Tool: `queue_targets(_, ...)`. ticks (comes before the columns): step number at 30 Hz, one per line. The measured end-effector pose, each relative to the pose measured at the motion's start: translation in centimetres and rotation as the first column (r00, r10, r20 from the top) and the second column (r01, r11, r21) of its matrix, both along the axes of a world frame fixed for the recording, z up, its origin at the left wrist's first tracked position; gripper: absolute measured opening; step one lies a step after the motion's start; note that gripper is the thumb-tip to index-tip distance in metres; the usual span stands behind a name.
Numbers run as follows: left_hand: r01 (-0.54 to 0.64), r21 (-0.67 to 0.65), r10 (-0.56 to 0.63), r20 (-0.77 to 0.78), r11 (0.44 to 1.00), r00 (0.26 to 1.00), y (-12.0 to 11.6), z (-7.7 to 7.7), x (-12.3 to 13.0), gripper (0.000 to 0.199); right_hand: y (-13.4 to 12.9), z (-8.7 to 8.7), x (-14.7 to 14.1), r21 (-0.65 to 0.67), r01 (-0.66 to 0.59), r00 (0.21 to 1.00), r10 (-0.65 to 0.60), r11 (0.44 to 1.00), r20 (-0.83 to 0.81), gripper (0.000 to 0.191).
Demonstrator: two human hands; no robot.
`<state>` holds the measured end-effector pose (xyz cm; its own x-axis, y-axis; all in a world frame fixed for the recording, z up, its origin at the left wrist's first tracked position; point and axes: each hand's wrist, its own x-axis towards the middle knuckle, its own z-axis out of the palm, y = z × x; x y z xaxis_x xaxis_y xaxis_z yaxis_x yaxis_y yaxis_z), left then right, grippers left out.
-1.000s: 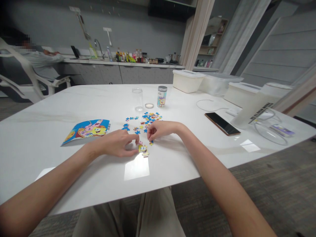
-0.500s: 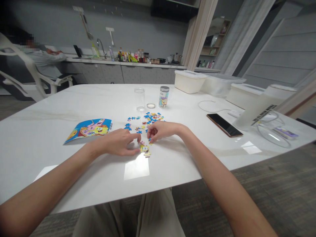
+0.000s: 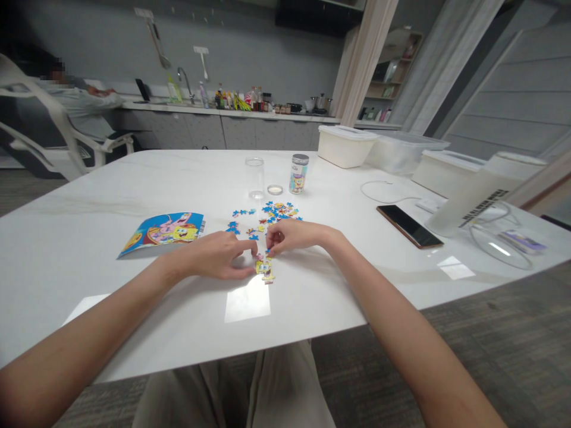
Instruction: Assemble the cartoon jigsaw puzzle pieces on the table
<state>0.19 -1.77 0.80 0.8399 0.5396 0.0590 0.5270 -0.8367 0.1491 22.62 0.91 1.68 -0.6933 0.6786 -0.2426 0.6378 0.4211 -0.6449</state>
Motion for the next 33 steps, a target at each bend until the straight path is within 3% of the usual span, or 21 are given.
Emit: queue_targets(33, 0.028, 0.032, -0.027, -0.024, 0.999, 0.999, 0.01, 0.08, 0.05, 0.029, 0.04, -0.1, 0.25, -0.026, -0.021, 1.0, 0.022, 0.999, 0.01, 0.02)
